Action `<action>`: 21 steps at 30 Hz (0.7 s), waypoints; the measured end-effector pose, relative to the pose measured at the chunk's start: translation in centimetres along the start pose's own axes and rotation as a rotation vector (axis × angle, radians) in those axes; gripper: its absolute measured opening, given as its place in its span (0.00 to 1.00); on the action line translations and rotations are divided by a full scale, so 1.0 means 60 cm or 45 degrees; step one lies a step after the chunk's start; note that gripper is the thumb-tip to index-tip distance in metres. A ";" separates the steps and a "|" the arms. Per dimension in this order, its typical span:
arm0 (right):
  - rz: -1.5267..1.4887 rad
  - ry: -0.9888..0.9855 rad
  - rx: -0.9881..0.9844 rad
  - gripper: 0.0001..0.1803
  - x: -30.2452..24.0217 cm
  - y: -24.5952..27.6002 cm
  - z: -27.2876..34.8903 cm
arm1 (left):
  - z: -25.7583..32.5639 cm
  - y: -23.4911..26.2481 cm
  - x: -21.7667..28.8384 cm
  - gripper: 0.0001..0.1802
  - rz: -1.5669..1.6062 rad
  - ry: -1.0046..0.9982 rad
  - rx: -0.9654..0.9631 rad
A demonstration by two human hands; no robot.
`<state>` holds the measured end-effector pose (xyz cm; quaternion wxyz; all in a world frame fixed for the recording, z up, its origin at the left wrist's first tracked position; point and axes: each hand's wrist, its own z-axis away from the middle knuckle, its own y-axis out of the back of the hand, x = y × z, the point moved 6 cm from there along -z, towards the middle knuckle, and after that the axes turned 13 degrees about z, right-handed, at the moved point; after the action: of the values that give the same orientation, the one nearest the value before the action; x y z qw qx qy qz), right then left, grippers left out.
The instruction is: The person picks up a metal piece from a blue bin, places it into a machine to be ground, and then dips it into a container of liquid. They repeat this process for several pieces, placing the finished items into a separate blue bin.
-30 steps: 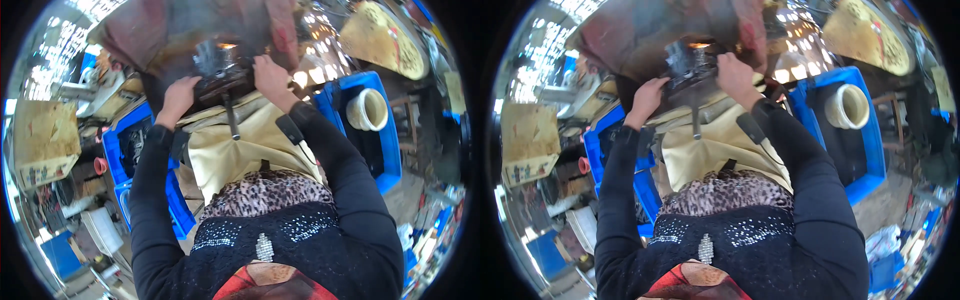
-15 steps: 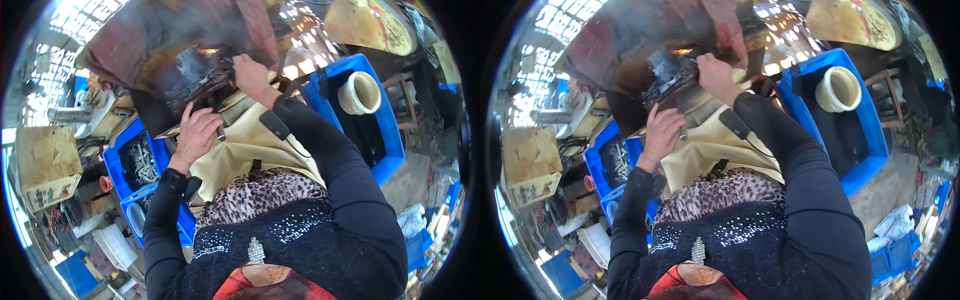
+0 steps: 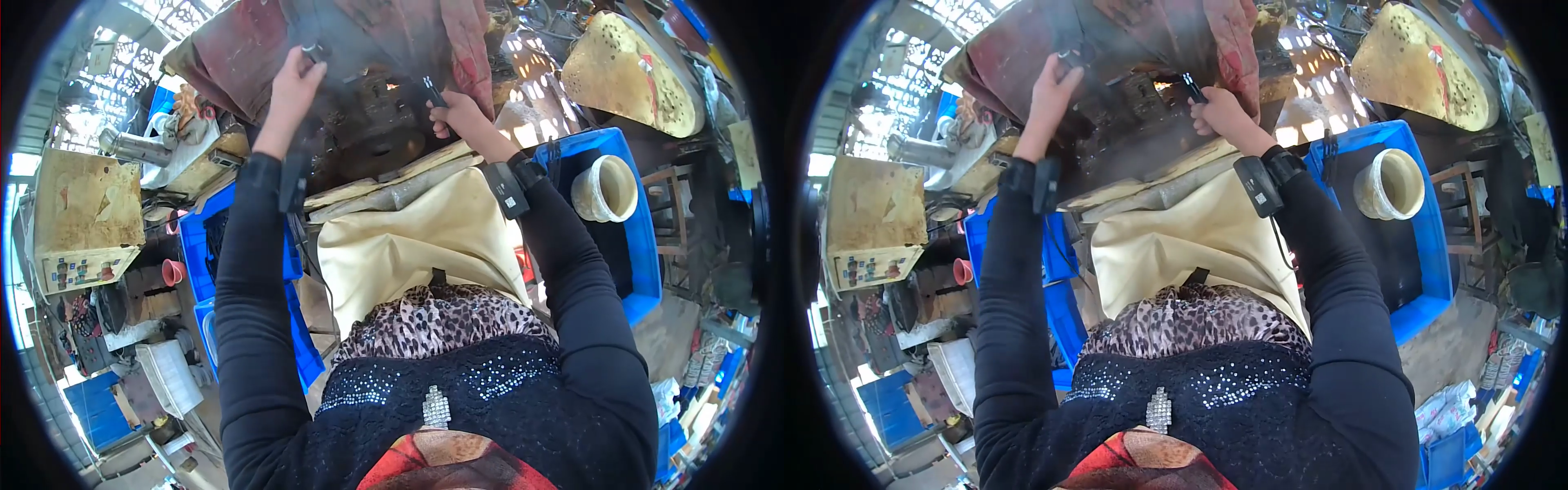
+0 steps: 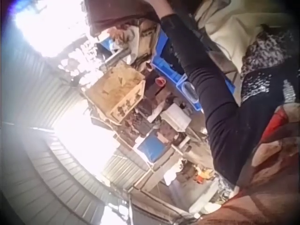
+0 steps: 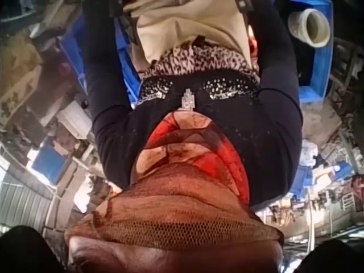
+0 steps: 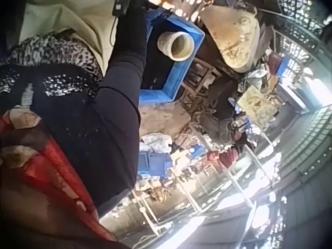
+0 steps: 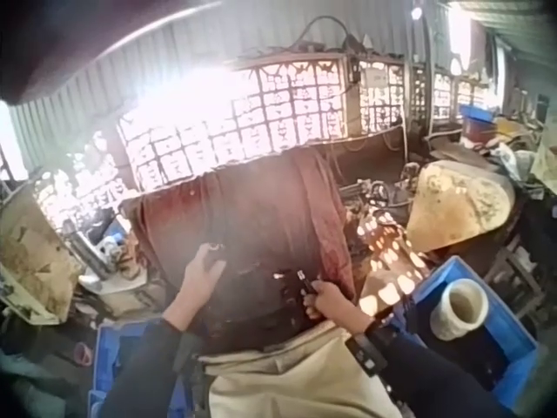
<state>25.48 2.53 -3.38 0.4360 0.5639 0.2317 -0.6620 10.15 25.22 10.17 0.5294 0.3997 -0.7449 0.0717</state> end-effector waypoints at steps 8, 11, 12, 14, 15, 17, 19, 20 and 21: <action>-0.017 -0.016 0.116 0.08 0.014 0.016 0.003 | -0.077 -0.004 -0.054 0.16 0.071 0.385 0.020; -0.009 0.002 0.126 0.08 -0.001 0.004 0.003 | -0.091 0.005 -0.083 0.18 0.219 0.434 0.036; 0.004 0.016 0.122 0.08 0.001 0.006 0.006 | -0.095 0.005 -0.089 0.17 0.222 0.475 0.092; 0.050 0.090 0.126 0.07 0.012 0.010 -0.012 | -0.101 -0.001 -0.092 0.16 0.271 0.558 0.112; 0.040 0.071 0.171 0.07 0.025 0.019 -0.012 | -0.103 -0.010 -0.091 0.16 0.317 0.599 0.076; 0.260 0.138 0.236 0.09 0.013 0.013 -0.010 | -0.095 -0.002 -0.089 0.16 0.397 0.625 0.094; 0.259 0.122 0.243 0.09 0.008 0.014 -0.006 | -0.077 -0.007 -0.086 0.15 0.475 0.655 0.127; 0.265 0.115 0.230 0.09 0.006 0.012 -0.005 | -0.066 -0.006 -0.078 0.15 0.448 0.549 0.192; 0.272 0.112 0.214 0.08 0.001 0.010 -0.003 | -0.052 -0.006 -0.067 0.15 0.419 0.440 0.259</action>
<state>26.07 2.35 -3.35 0.4445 0.6484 0.1328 -0.6036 13.15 28.69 7.97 0.5870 0.3061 -0.6873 0.2989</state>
